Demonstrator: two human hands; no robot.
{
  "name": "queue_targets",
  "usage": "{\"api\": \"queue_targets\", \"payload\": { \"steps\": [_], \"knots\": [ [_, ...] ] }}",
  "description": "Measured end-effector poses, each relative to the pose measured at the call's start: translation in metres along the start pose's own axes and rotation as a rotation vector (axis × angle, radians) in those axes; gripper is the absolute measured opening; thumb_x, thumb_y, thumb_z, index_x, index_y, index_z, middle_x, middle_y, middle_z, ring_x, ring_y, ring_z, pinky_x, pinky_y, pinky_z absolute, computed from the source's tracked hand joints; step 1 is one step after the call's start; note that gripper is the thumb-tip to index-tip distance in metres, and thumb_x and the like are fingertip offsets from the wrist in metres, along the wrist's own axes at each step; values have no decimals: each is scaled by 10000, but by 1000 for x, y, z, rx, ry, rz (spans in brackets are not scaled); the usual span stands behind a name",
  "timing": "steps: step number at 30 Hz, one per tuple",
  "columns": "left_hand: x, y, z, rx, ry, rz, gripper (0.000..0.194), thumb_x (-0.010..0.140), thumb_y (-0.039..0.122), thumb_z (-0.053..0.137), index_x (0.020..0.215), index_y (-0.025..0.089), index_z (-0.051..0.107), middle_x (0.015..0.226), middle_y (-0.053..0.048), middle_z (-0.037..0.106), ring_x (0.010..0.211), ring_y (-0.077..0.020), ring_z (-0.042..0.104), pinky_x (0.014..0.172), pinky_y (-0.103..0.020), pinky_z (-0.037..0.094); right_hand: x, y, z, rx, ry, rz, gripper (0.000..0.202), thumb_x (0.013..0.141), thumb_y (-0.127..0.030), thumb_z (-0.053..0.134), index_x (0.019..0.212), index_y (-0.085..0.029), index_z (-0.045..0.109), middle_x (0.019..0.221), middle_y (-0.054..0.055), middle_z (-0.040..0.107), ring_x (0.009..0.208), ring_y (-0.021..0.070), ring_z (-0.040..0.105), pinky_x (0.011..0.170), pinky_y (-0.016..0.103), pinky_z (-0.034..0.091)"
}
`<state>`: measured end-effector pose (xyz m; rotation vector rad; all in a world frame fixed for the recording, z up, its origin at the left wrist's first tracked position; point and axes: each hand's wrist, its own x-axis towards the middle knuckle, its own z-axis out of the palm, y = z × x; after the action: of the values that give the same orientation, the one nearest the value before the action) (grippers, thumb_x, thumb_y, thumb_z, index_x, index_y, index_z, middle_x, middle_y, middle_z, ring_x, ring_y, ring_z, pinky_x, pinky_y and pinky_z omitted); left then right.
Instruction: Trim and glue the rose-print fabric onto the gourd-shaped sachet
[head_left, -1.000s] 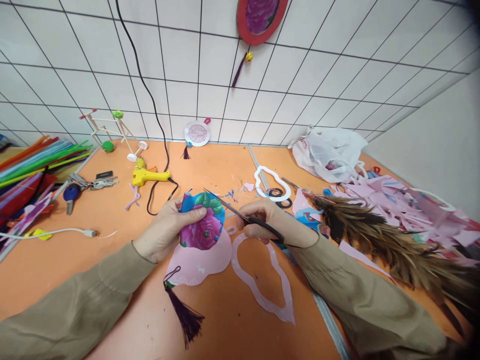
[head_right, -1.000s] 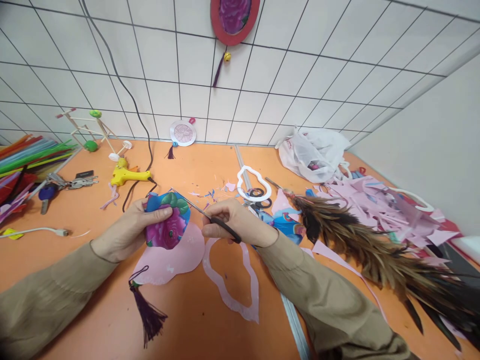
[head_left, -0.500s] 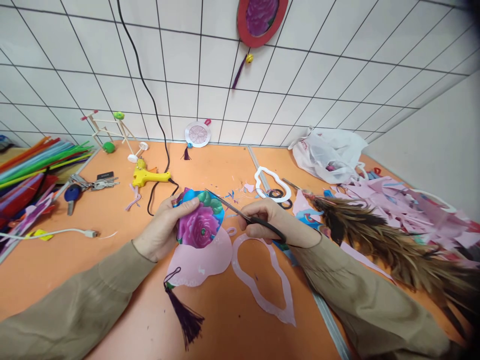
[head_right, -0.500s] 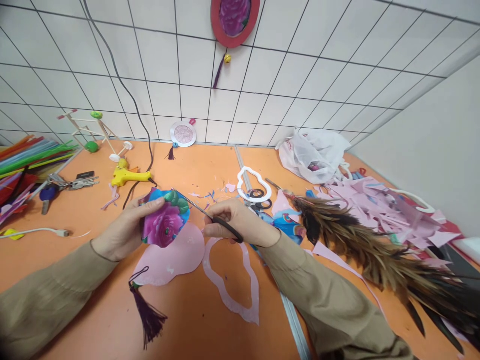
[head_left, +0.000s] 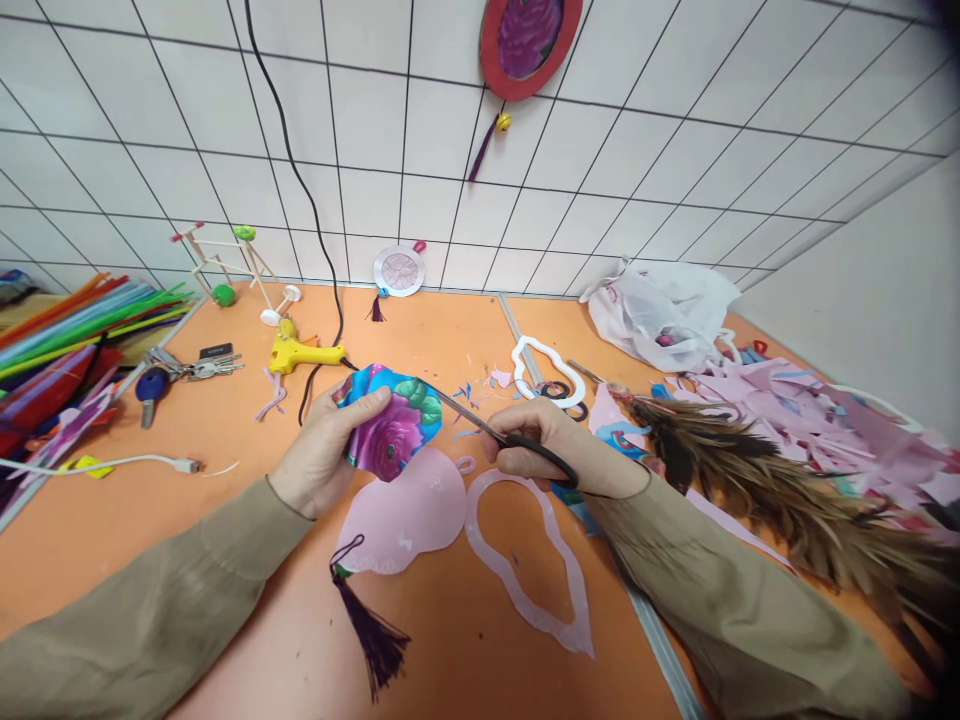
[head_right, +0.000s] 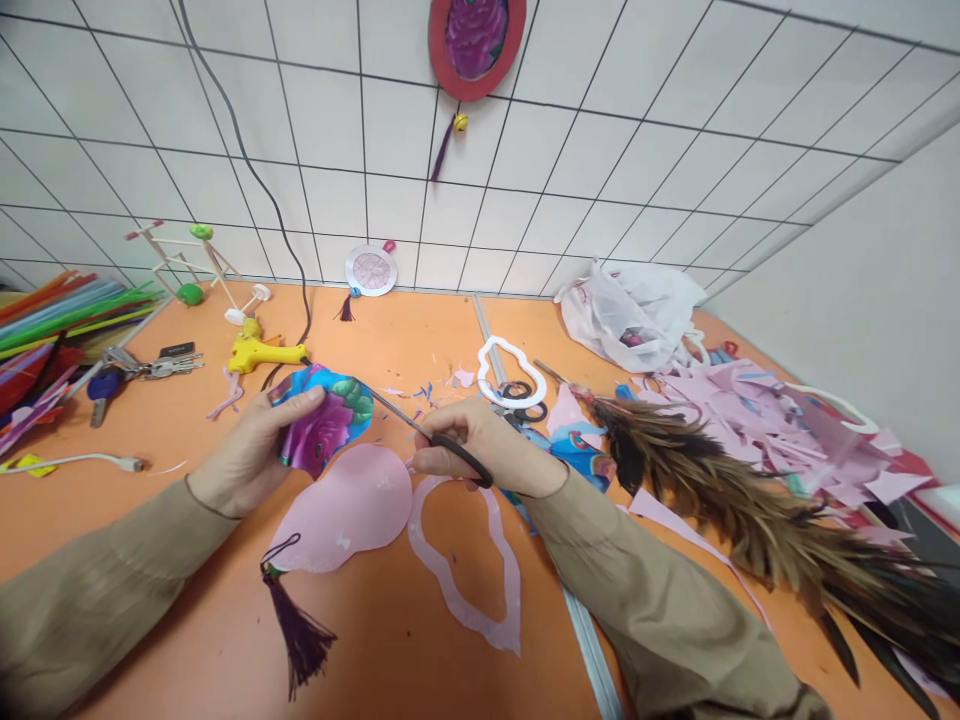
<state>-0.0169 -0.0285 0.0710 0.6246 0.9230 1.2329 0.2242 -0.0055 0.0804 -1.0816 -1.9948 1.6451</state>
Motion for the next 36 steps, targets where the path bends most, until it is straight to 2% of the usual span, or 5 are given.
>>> {"api": "queue_targets", "payload": {
  "steps": [6,12,17,26,36],
  "knots": [
    [0,-1,1,14,87,59,258,593,164,894,763,143,701,714,-18,743,622,-121,687,594,-190,574,-1,-4,0,4,-5,32,439,686,-544,738,645,-152,546,457,-59,414,339,51,401,316,169,264],
    [0,0,2,52,69,70,321,576,184,903,804,149,680,730,-21,742,620,-147,698,613,-243,589,-2,1,-1,73,-48,41,330,714,-443,706,731,-141,574,521,-50,473,392,68,496,348,153,345],
    [-1,1,3,132,60,117,341,590,201,898,843,139,677,757,-34,749,647,-152,701,644,-262,590,-2,0,-1,91,-96,54,221,703,-332,677,762,-146,575,592,-33,531,415,71,514,343,158,323],
    [-8,0,8,229,35,83,370,565,280,905,805,149,656,682,-26,735,550,-155,676,567,-262,567,-1,-1,7,93,-139,-67,292,763,-418,672,760,-149,558,609,-30,512,494,85,532,438,192,418],
    [-12,-1,13,240,15,71,398,543,308,914,794,151,650,649,-23,737,523,-143,664,512,-232,546,0,1,9,86,-132,-64,324,755,-434,697,743,-145,551,648,-30,502,493,69,507,439,186,434]
  ]
}}
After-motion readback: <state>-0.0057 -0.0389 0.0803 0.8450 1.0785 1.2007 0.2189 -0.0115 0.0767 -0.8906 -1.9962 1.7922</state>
